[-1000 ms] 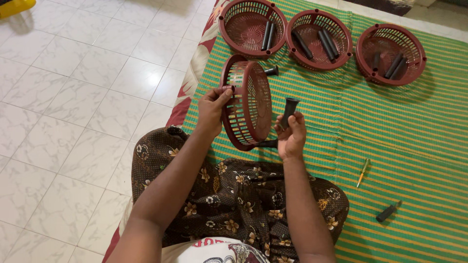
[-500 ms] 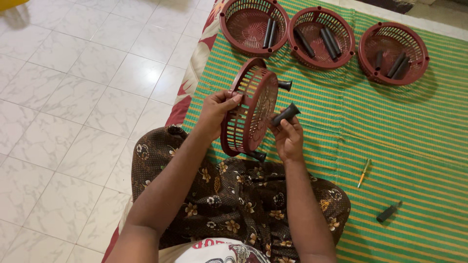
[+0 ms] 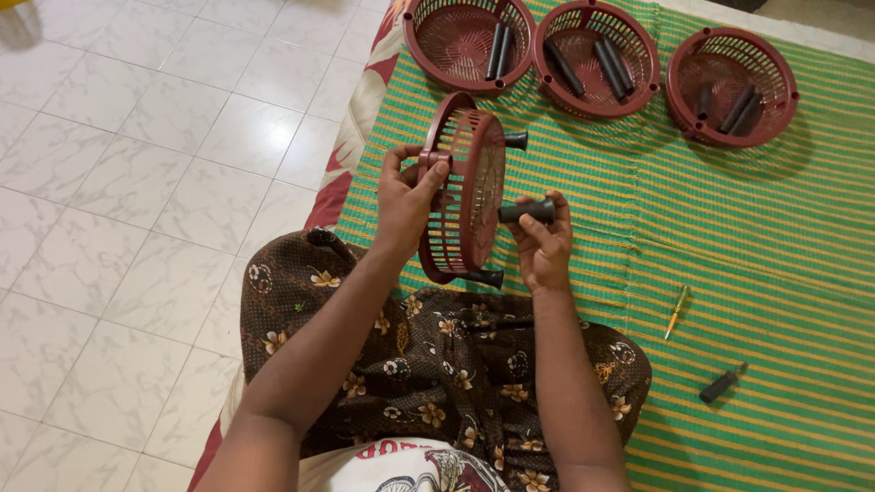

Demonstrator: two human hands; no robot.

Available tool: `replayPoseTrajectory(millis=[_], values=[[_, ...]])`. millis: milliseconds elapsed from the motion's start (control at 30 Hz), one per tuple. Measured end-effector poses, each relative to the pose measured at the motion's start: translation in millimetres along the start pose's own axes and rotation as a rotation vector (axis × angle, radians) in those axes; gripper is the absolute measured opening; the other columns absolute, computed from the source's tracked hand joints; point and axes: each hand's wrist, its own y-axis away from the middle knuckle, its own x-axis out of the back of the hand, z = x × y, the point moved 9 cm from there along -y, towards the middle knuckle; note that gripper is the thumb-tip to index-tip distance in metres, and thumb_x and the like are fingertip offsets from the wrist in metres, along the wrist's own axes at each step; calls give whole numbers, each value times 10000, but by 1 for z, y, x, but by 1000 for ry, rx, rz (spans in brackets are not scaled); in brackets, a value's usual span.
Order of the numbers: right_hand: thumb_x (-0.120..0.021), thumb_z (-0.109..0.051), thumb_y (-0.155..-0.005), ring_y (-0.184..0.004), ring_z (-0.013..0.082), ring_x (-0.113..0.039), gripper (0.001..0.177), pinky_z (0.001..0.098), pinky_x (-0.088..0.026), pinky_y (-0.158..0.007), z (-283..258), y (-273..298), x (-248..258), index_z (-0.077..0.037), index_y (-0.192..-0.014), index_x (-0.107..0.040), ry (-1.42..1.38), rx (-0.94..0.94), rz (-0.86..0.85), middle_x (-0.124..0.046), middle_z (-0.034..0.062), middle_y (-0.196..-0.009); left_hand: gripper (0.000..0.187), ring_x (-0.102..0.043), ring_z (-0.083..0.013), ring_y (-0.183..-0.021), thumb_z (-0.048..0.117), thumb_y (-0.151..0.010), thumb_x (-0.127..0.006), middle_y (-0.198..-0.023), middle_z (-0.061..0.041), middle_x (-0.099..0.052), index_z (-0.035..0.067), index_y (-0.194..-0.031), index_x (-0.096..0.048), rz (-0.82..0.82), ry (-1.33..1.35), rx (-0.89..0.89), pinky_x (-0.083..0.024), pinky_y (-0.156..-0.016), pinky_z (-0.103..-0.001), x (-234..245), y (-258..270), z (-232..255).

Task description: The person inserts black cylindrical legs into the holes of a reddish-brown plastic basket base, then uses a screwdriver to tighten each leg. The person repeats this process for multiple legs on the same basket.

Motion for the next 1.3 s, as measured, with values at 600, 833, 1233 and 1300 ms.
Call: replayPoseTrajectory(millis=[600,833,1233,1300], values=[[-715,-66,-1068,-1038,262,-690,334,394,-632,-879,-2,-2,28,-102,-1356,-548,-123,55,6,-619,154,-1234,362,-678,-61,-889,48,-985,-691,-1064,-29,-763,-25,-1339,-674,-221,-190,-149,-582,-778,-234,-28,-1,11],[-683,-14,-966,-1054,245,-724,437,388,-649,-953,-28,5,-11,-52,-1372,-523,50,139,34,-631,166,-1296,364,-675,-54,-831,66,-972,-689,-1030,-9,-748,0,-1328,-658,-171,-247,-96,-582,-700,-227,-21,4,5],[-677,76,-1029,-1062,110,-631,402,235,-563,-878,-116,-13,-138,-52,-1392,-561,606,408,-312,-608,90,-1285,415,-683,-127,-1098,-37,-1061,-597,-1287,-87,-689,106,-1447,-648,-144,-427,-394,-601,-895,-276,-18,13,26],[-670,82,-1037,-1108,108,-619,356,244,-560,-919,-112,-14,-138,-60,-1350,-579,624,437,-320,-599,81,-1309,386,-679,-175,-1223,-65,-1061,-612,-1452,-132,-613,96,-1407,-673,-140,-552,-549,-617,-980,-307,-23,19,42]])
